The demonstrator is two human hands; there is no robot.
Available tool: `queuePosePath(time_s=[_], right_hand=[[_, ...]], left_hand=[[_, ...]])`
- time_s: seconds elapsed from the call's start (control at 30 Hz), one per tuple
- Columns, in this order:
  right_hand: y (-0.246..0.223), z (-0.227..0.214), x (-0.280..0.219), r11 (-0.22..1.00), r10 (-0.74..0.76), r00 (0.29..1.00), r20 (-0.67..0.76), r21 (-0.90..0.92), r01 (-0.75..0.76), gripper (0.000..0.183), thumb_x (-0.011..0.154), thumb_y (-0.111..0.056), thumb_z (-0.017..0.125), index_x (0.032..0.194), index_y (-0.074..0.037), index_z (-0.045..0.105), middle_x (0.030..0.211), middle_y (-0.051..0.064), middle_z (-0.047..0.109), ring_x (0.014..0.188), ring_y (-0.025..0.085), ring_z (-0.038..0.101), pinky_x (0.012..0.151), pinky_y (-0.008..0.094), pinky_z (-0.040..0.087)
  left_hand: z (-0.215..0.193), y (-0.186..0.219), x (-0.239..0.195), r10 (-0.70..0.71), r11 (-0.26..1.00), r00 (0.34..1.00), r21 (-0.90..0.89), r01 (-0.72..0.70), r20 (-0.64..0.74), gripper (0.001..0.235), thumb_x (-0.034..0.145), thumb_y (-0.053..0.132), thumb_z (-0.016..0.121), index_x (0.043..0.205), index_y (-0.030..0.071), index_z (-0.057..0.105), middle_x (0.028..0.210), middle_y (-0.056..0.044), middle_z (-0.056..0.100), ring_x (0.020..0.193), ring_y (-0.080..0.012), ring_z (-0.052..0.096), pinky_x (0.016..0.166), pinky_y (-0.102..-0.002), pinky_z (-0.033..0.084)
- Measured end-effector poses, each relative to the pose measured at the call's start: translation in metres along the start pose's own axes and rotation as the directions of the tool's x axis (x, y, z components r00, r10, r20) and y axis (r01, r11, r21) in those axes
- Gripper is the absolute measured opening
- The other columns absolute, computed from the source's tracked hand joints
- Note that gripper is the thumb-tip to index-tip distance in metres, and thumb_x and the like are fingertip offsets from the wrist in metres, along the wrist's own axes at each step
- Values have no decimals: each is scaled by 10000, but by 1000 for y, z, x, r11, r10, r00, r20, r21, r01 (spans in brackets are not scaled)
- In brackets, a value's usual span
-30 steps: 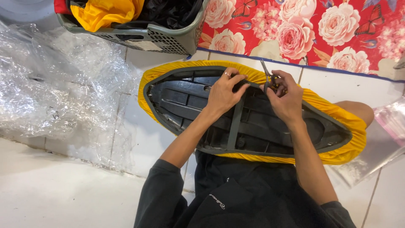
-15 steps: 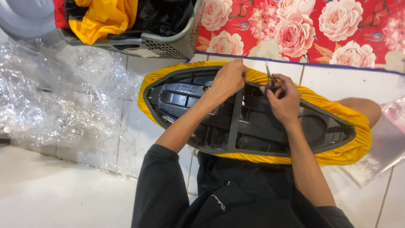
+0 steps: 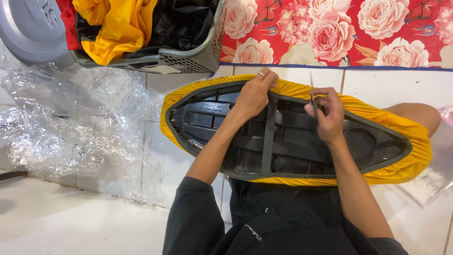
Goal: The person uses scissors to trim excess yellow fabric from the edges of a black plastic object. They carefully cut along the perimeter of the object, removing the overhanging material.
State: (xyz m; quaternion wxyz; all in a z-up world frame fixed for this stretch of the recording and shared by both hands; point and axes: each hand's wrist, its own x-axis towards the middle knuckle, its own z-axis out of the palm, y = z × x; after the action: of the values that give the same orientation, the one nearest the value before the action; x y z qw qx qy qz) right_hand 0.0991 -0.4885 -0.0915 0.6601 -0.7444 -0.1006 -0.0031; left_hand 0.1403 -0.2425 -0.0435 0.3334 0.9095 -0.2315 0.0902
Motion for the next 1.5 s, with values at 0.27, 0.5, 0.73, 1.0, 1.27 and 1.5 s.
queuePosePath(time_s=[0.27,0.5,0.73,1.0,1.27,1.5], right_hand=[[-10,-5,9,992,7,999,-47,126,-1,381,1044,-346,634,1236,-26,558,721,30,589,631,116,557,641,232,388],[-11,-5,3,992,-15,998,-57,125,22,381,1049,-299,661,1242,19,578,787,71,578,702,154,618,669,254,436],[-13,-4,5,996,-31,999,-35,81,34,380,1067,-316,650,1251,10,581,797,73,575,716,168,636,672,262,437],[-26,-4,6,998,3,999,-38,57,-1,368,1061,-341,640,1248,-30,579,776,31,579,706,145,628,666,260,432],[-35,1,3,1000,-2,998,-56,-30,0,413,1054,-351,645,1318,-53,536,776,52,576,718,164,620,674,272,437],[-38,3,2,998,1,999,-32,-65,-3,441,1038,-367,639,1341,-75,506,741,65,601,671,164,583,673,277,423]], left_hand=[[-39,-9,-3,134,971,983,-216,-105,123,72,1034,95,620,1022,48,674,993,-91,590,877,-332,714,806,-381,600],[-34,0,-7,178,983,971,-63,-170,159,148,984,167,714,973,20,701,999,-65,516,778,-287,706,736,-375,612],[-6,-20,-12,262,962,955,45,-271,139,141,1001,211,680,900,114,699,950,9,534,782,-210,684,724,-318,527],[-12,-7,-9,348,833,921,393,-390,176,165,1035,243,602,924,127,643,955,-18,548,711,-214,633,637,-333,436],[-5,-14,-5,256,939,952,190,-286,168,139,1042,183,477,941,94,511,937,-45,457,693,-330,548,648,-379,389],[-21,-21,-7,186,929,982,-331,-166,30,117,1053,220,595,1107,126,641,985,-65,533,805,-400,657,765,-407,548]])
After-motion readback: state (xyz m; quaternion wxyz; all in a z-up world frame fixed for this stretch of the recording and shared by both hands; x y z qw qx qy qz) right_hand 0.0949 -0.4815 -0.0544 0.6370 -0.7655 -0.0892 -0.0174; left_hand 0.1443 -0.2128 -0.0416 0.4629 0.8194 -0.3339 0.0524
